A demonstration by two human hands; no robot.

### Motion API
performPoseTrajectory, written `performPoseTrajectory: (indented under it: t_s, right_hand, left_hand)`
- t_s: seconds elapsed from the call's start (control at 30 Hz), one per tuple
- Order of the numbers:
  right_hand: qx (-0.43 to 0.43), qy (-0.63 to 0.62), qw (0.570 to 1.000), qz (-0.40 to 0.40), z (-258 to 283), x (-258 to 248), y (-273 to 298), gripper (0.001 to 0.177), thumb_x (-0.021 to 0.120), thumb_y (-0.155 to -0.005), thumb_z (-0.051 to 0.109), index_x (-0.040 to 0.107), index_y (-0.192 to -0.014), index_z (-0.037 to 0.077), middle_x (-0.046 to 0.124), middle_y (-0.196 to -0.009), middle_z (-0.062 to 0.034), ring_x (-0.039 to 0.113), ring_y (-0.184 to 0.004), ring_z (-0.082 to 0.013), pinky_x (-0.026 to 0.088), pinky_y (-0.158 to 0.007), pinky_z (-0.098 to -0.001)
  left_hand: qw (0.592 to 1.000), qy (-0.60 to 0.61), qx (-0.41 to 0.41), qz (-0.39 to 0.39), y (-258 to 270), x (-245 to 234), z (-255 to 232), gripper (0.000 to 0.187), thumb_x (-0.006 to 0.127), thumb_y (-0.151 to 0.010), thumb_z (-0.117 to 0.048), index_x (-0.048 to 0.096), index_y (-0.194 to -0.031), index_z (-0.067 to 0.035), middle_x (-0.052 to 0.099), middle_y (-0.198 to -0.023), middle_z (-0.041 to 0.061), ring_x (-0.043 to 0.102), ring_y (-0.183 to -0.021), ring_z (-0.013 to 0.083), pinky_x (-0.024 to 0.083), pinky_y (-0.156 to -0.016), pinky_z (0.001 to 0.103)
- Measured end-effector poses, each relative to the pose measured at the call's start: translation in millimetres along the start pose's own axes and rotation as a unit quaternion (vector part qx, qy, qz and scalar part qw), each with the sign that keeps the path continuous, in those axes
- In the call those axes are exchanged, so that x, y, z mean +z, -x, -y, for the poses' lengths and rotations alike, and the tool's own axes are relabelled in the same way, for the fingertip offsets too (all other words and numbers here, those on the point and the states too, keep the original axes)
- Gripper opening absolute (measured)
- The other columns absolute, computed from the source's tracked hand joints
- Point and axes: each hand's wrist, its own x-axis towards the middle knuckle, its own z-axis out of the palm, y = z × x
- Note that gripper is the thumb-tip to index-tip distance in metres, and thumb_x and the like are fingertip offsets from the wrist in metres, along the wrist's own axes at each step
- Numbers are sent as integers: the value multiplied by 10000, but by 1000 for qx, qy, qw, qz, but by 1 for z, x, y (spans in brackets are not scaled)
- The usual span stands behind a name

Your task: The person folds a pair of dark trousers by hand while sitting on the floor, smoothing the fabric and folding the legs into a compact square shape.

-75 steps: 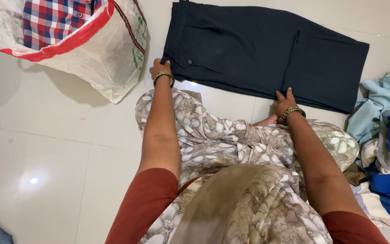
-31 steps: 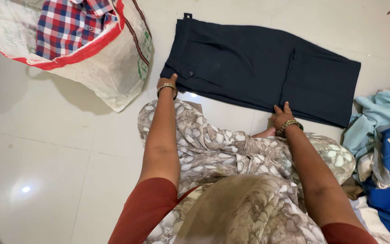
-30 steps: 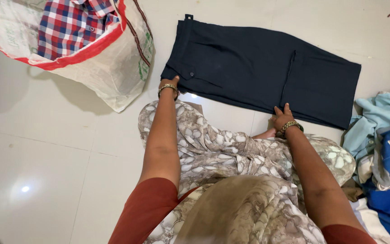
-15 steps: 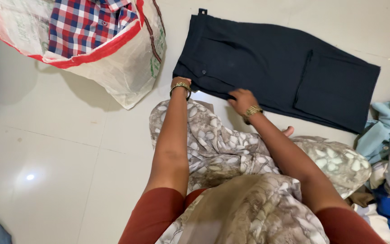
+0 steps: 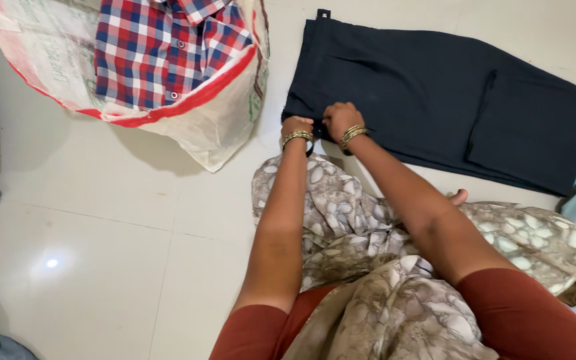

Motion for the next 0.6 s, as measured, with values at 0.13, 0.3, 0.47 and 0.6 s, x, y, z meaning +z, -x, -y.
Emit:
performPoseTrajectory:
  t_s: [0.13,0.3,0.47,0.6]
  right_hand:
    - [-26,-102,994,11,-29,-4,-19,225,762,-880,253,751,-1022,79,731,-1000,-150,682,-971,-351,533,-908,-455]
    - [47,-176,983,39,-30,-34,-22,228,740,-883,238,722,-1017,54,741,-994,-152,712,-921,-331,546,-850,-421]
    - [30,-156,987,-1,-20,-45,-16,203,757,-878,206,724,-1000,48,729,-963,-162,701,-904,-344,540,-829,-436]
    - [-58,-107,990,-77,-13,-20,-6,133,771,-849,157,731,-930,59,712,-930,-164,665,-912,-380,528,-842,-471]
  left_hand:
    - [993,-72,81,-36,1,15,2,223,663,-874,-62,855,-826,-167,800,-911,34,705,-795,147,547,-775,290]
    - [980,155,121,35,-2,31,2,222,598,-882,-12,801,-915,-94,791,-849,74,730,-750,167,584,-694,298]
    - [922,340,140,122,-20,42,5,242,683,-936,-73,744,-1164,-20,756,-1025,116,570,-784,201,469,-691,324]
    - [806,554,-109,176,-24,37,-2,569,631,-884,-361,541,-1388,-114,581,-1394,79,557,-1101,272,439,-921,476]
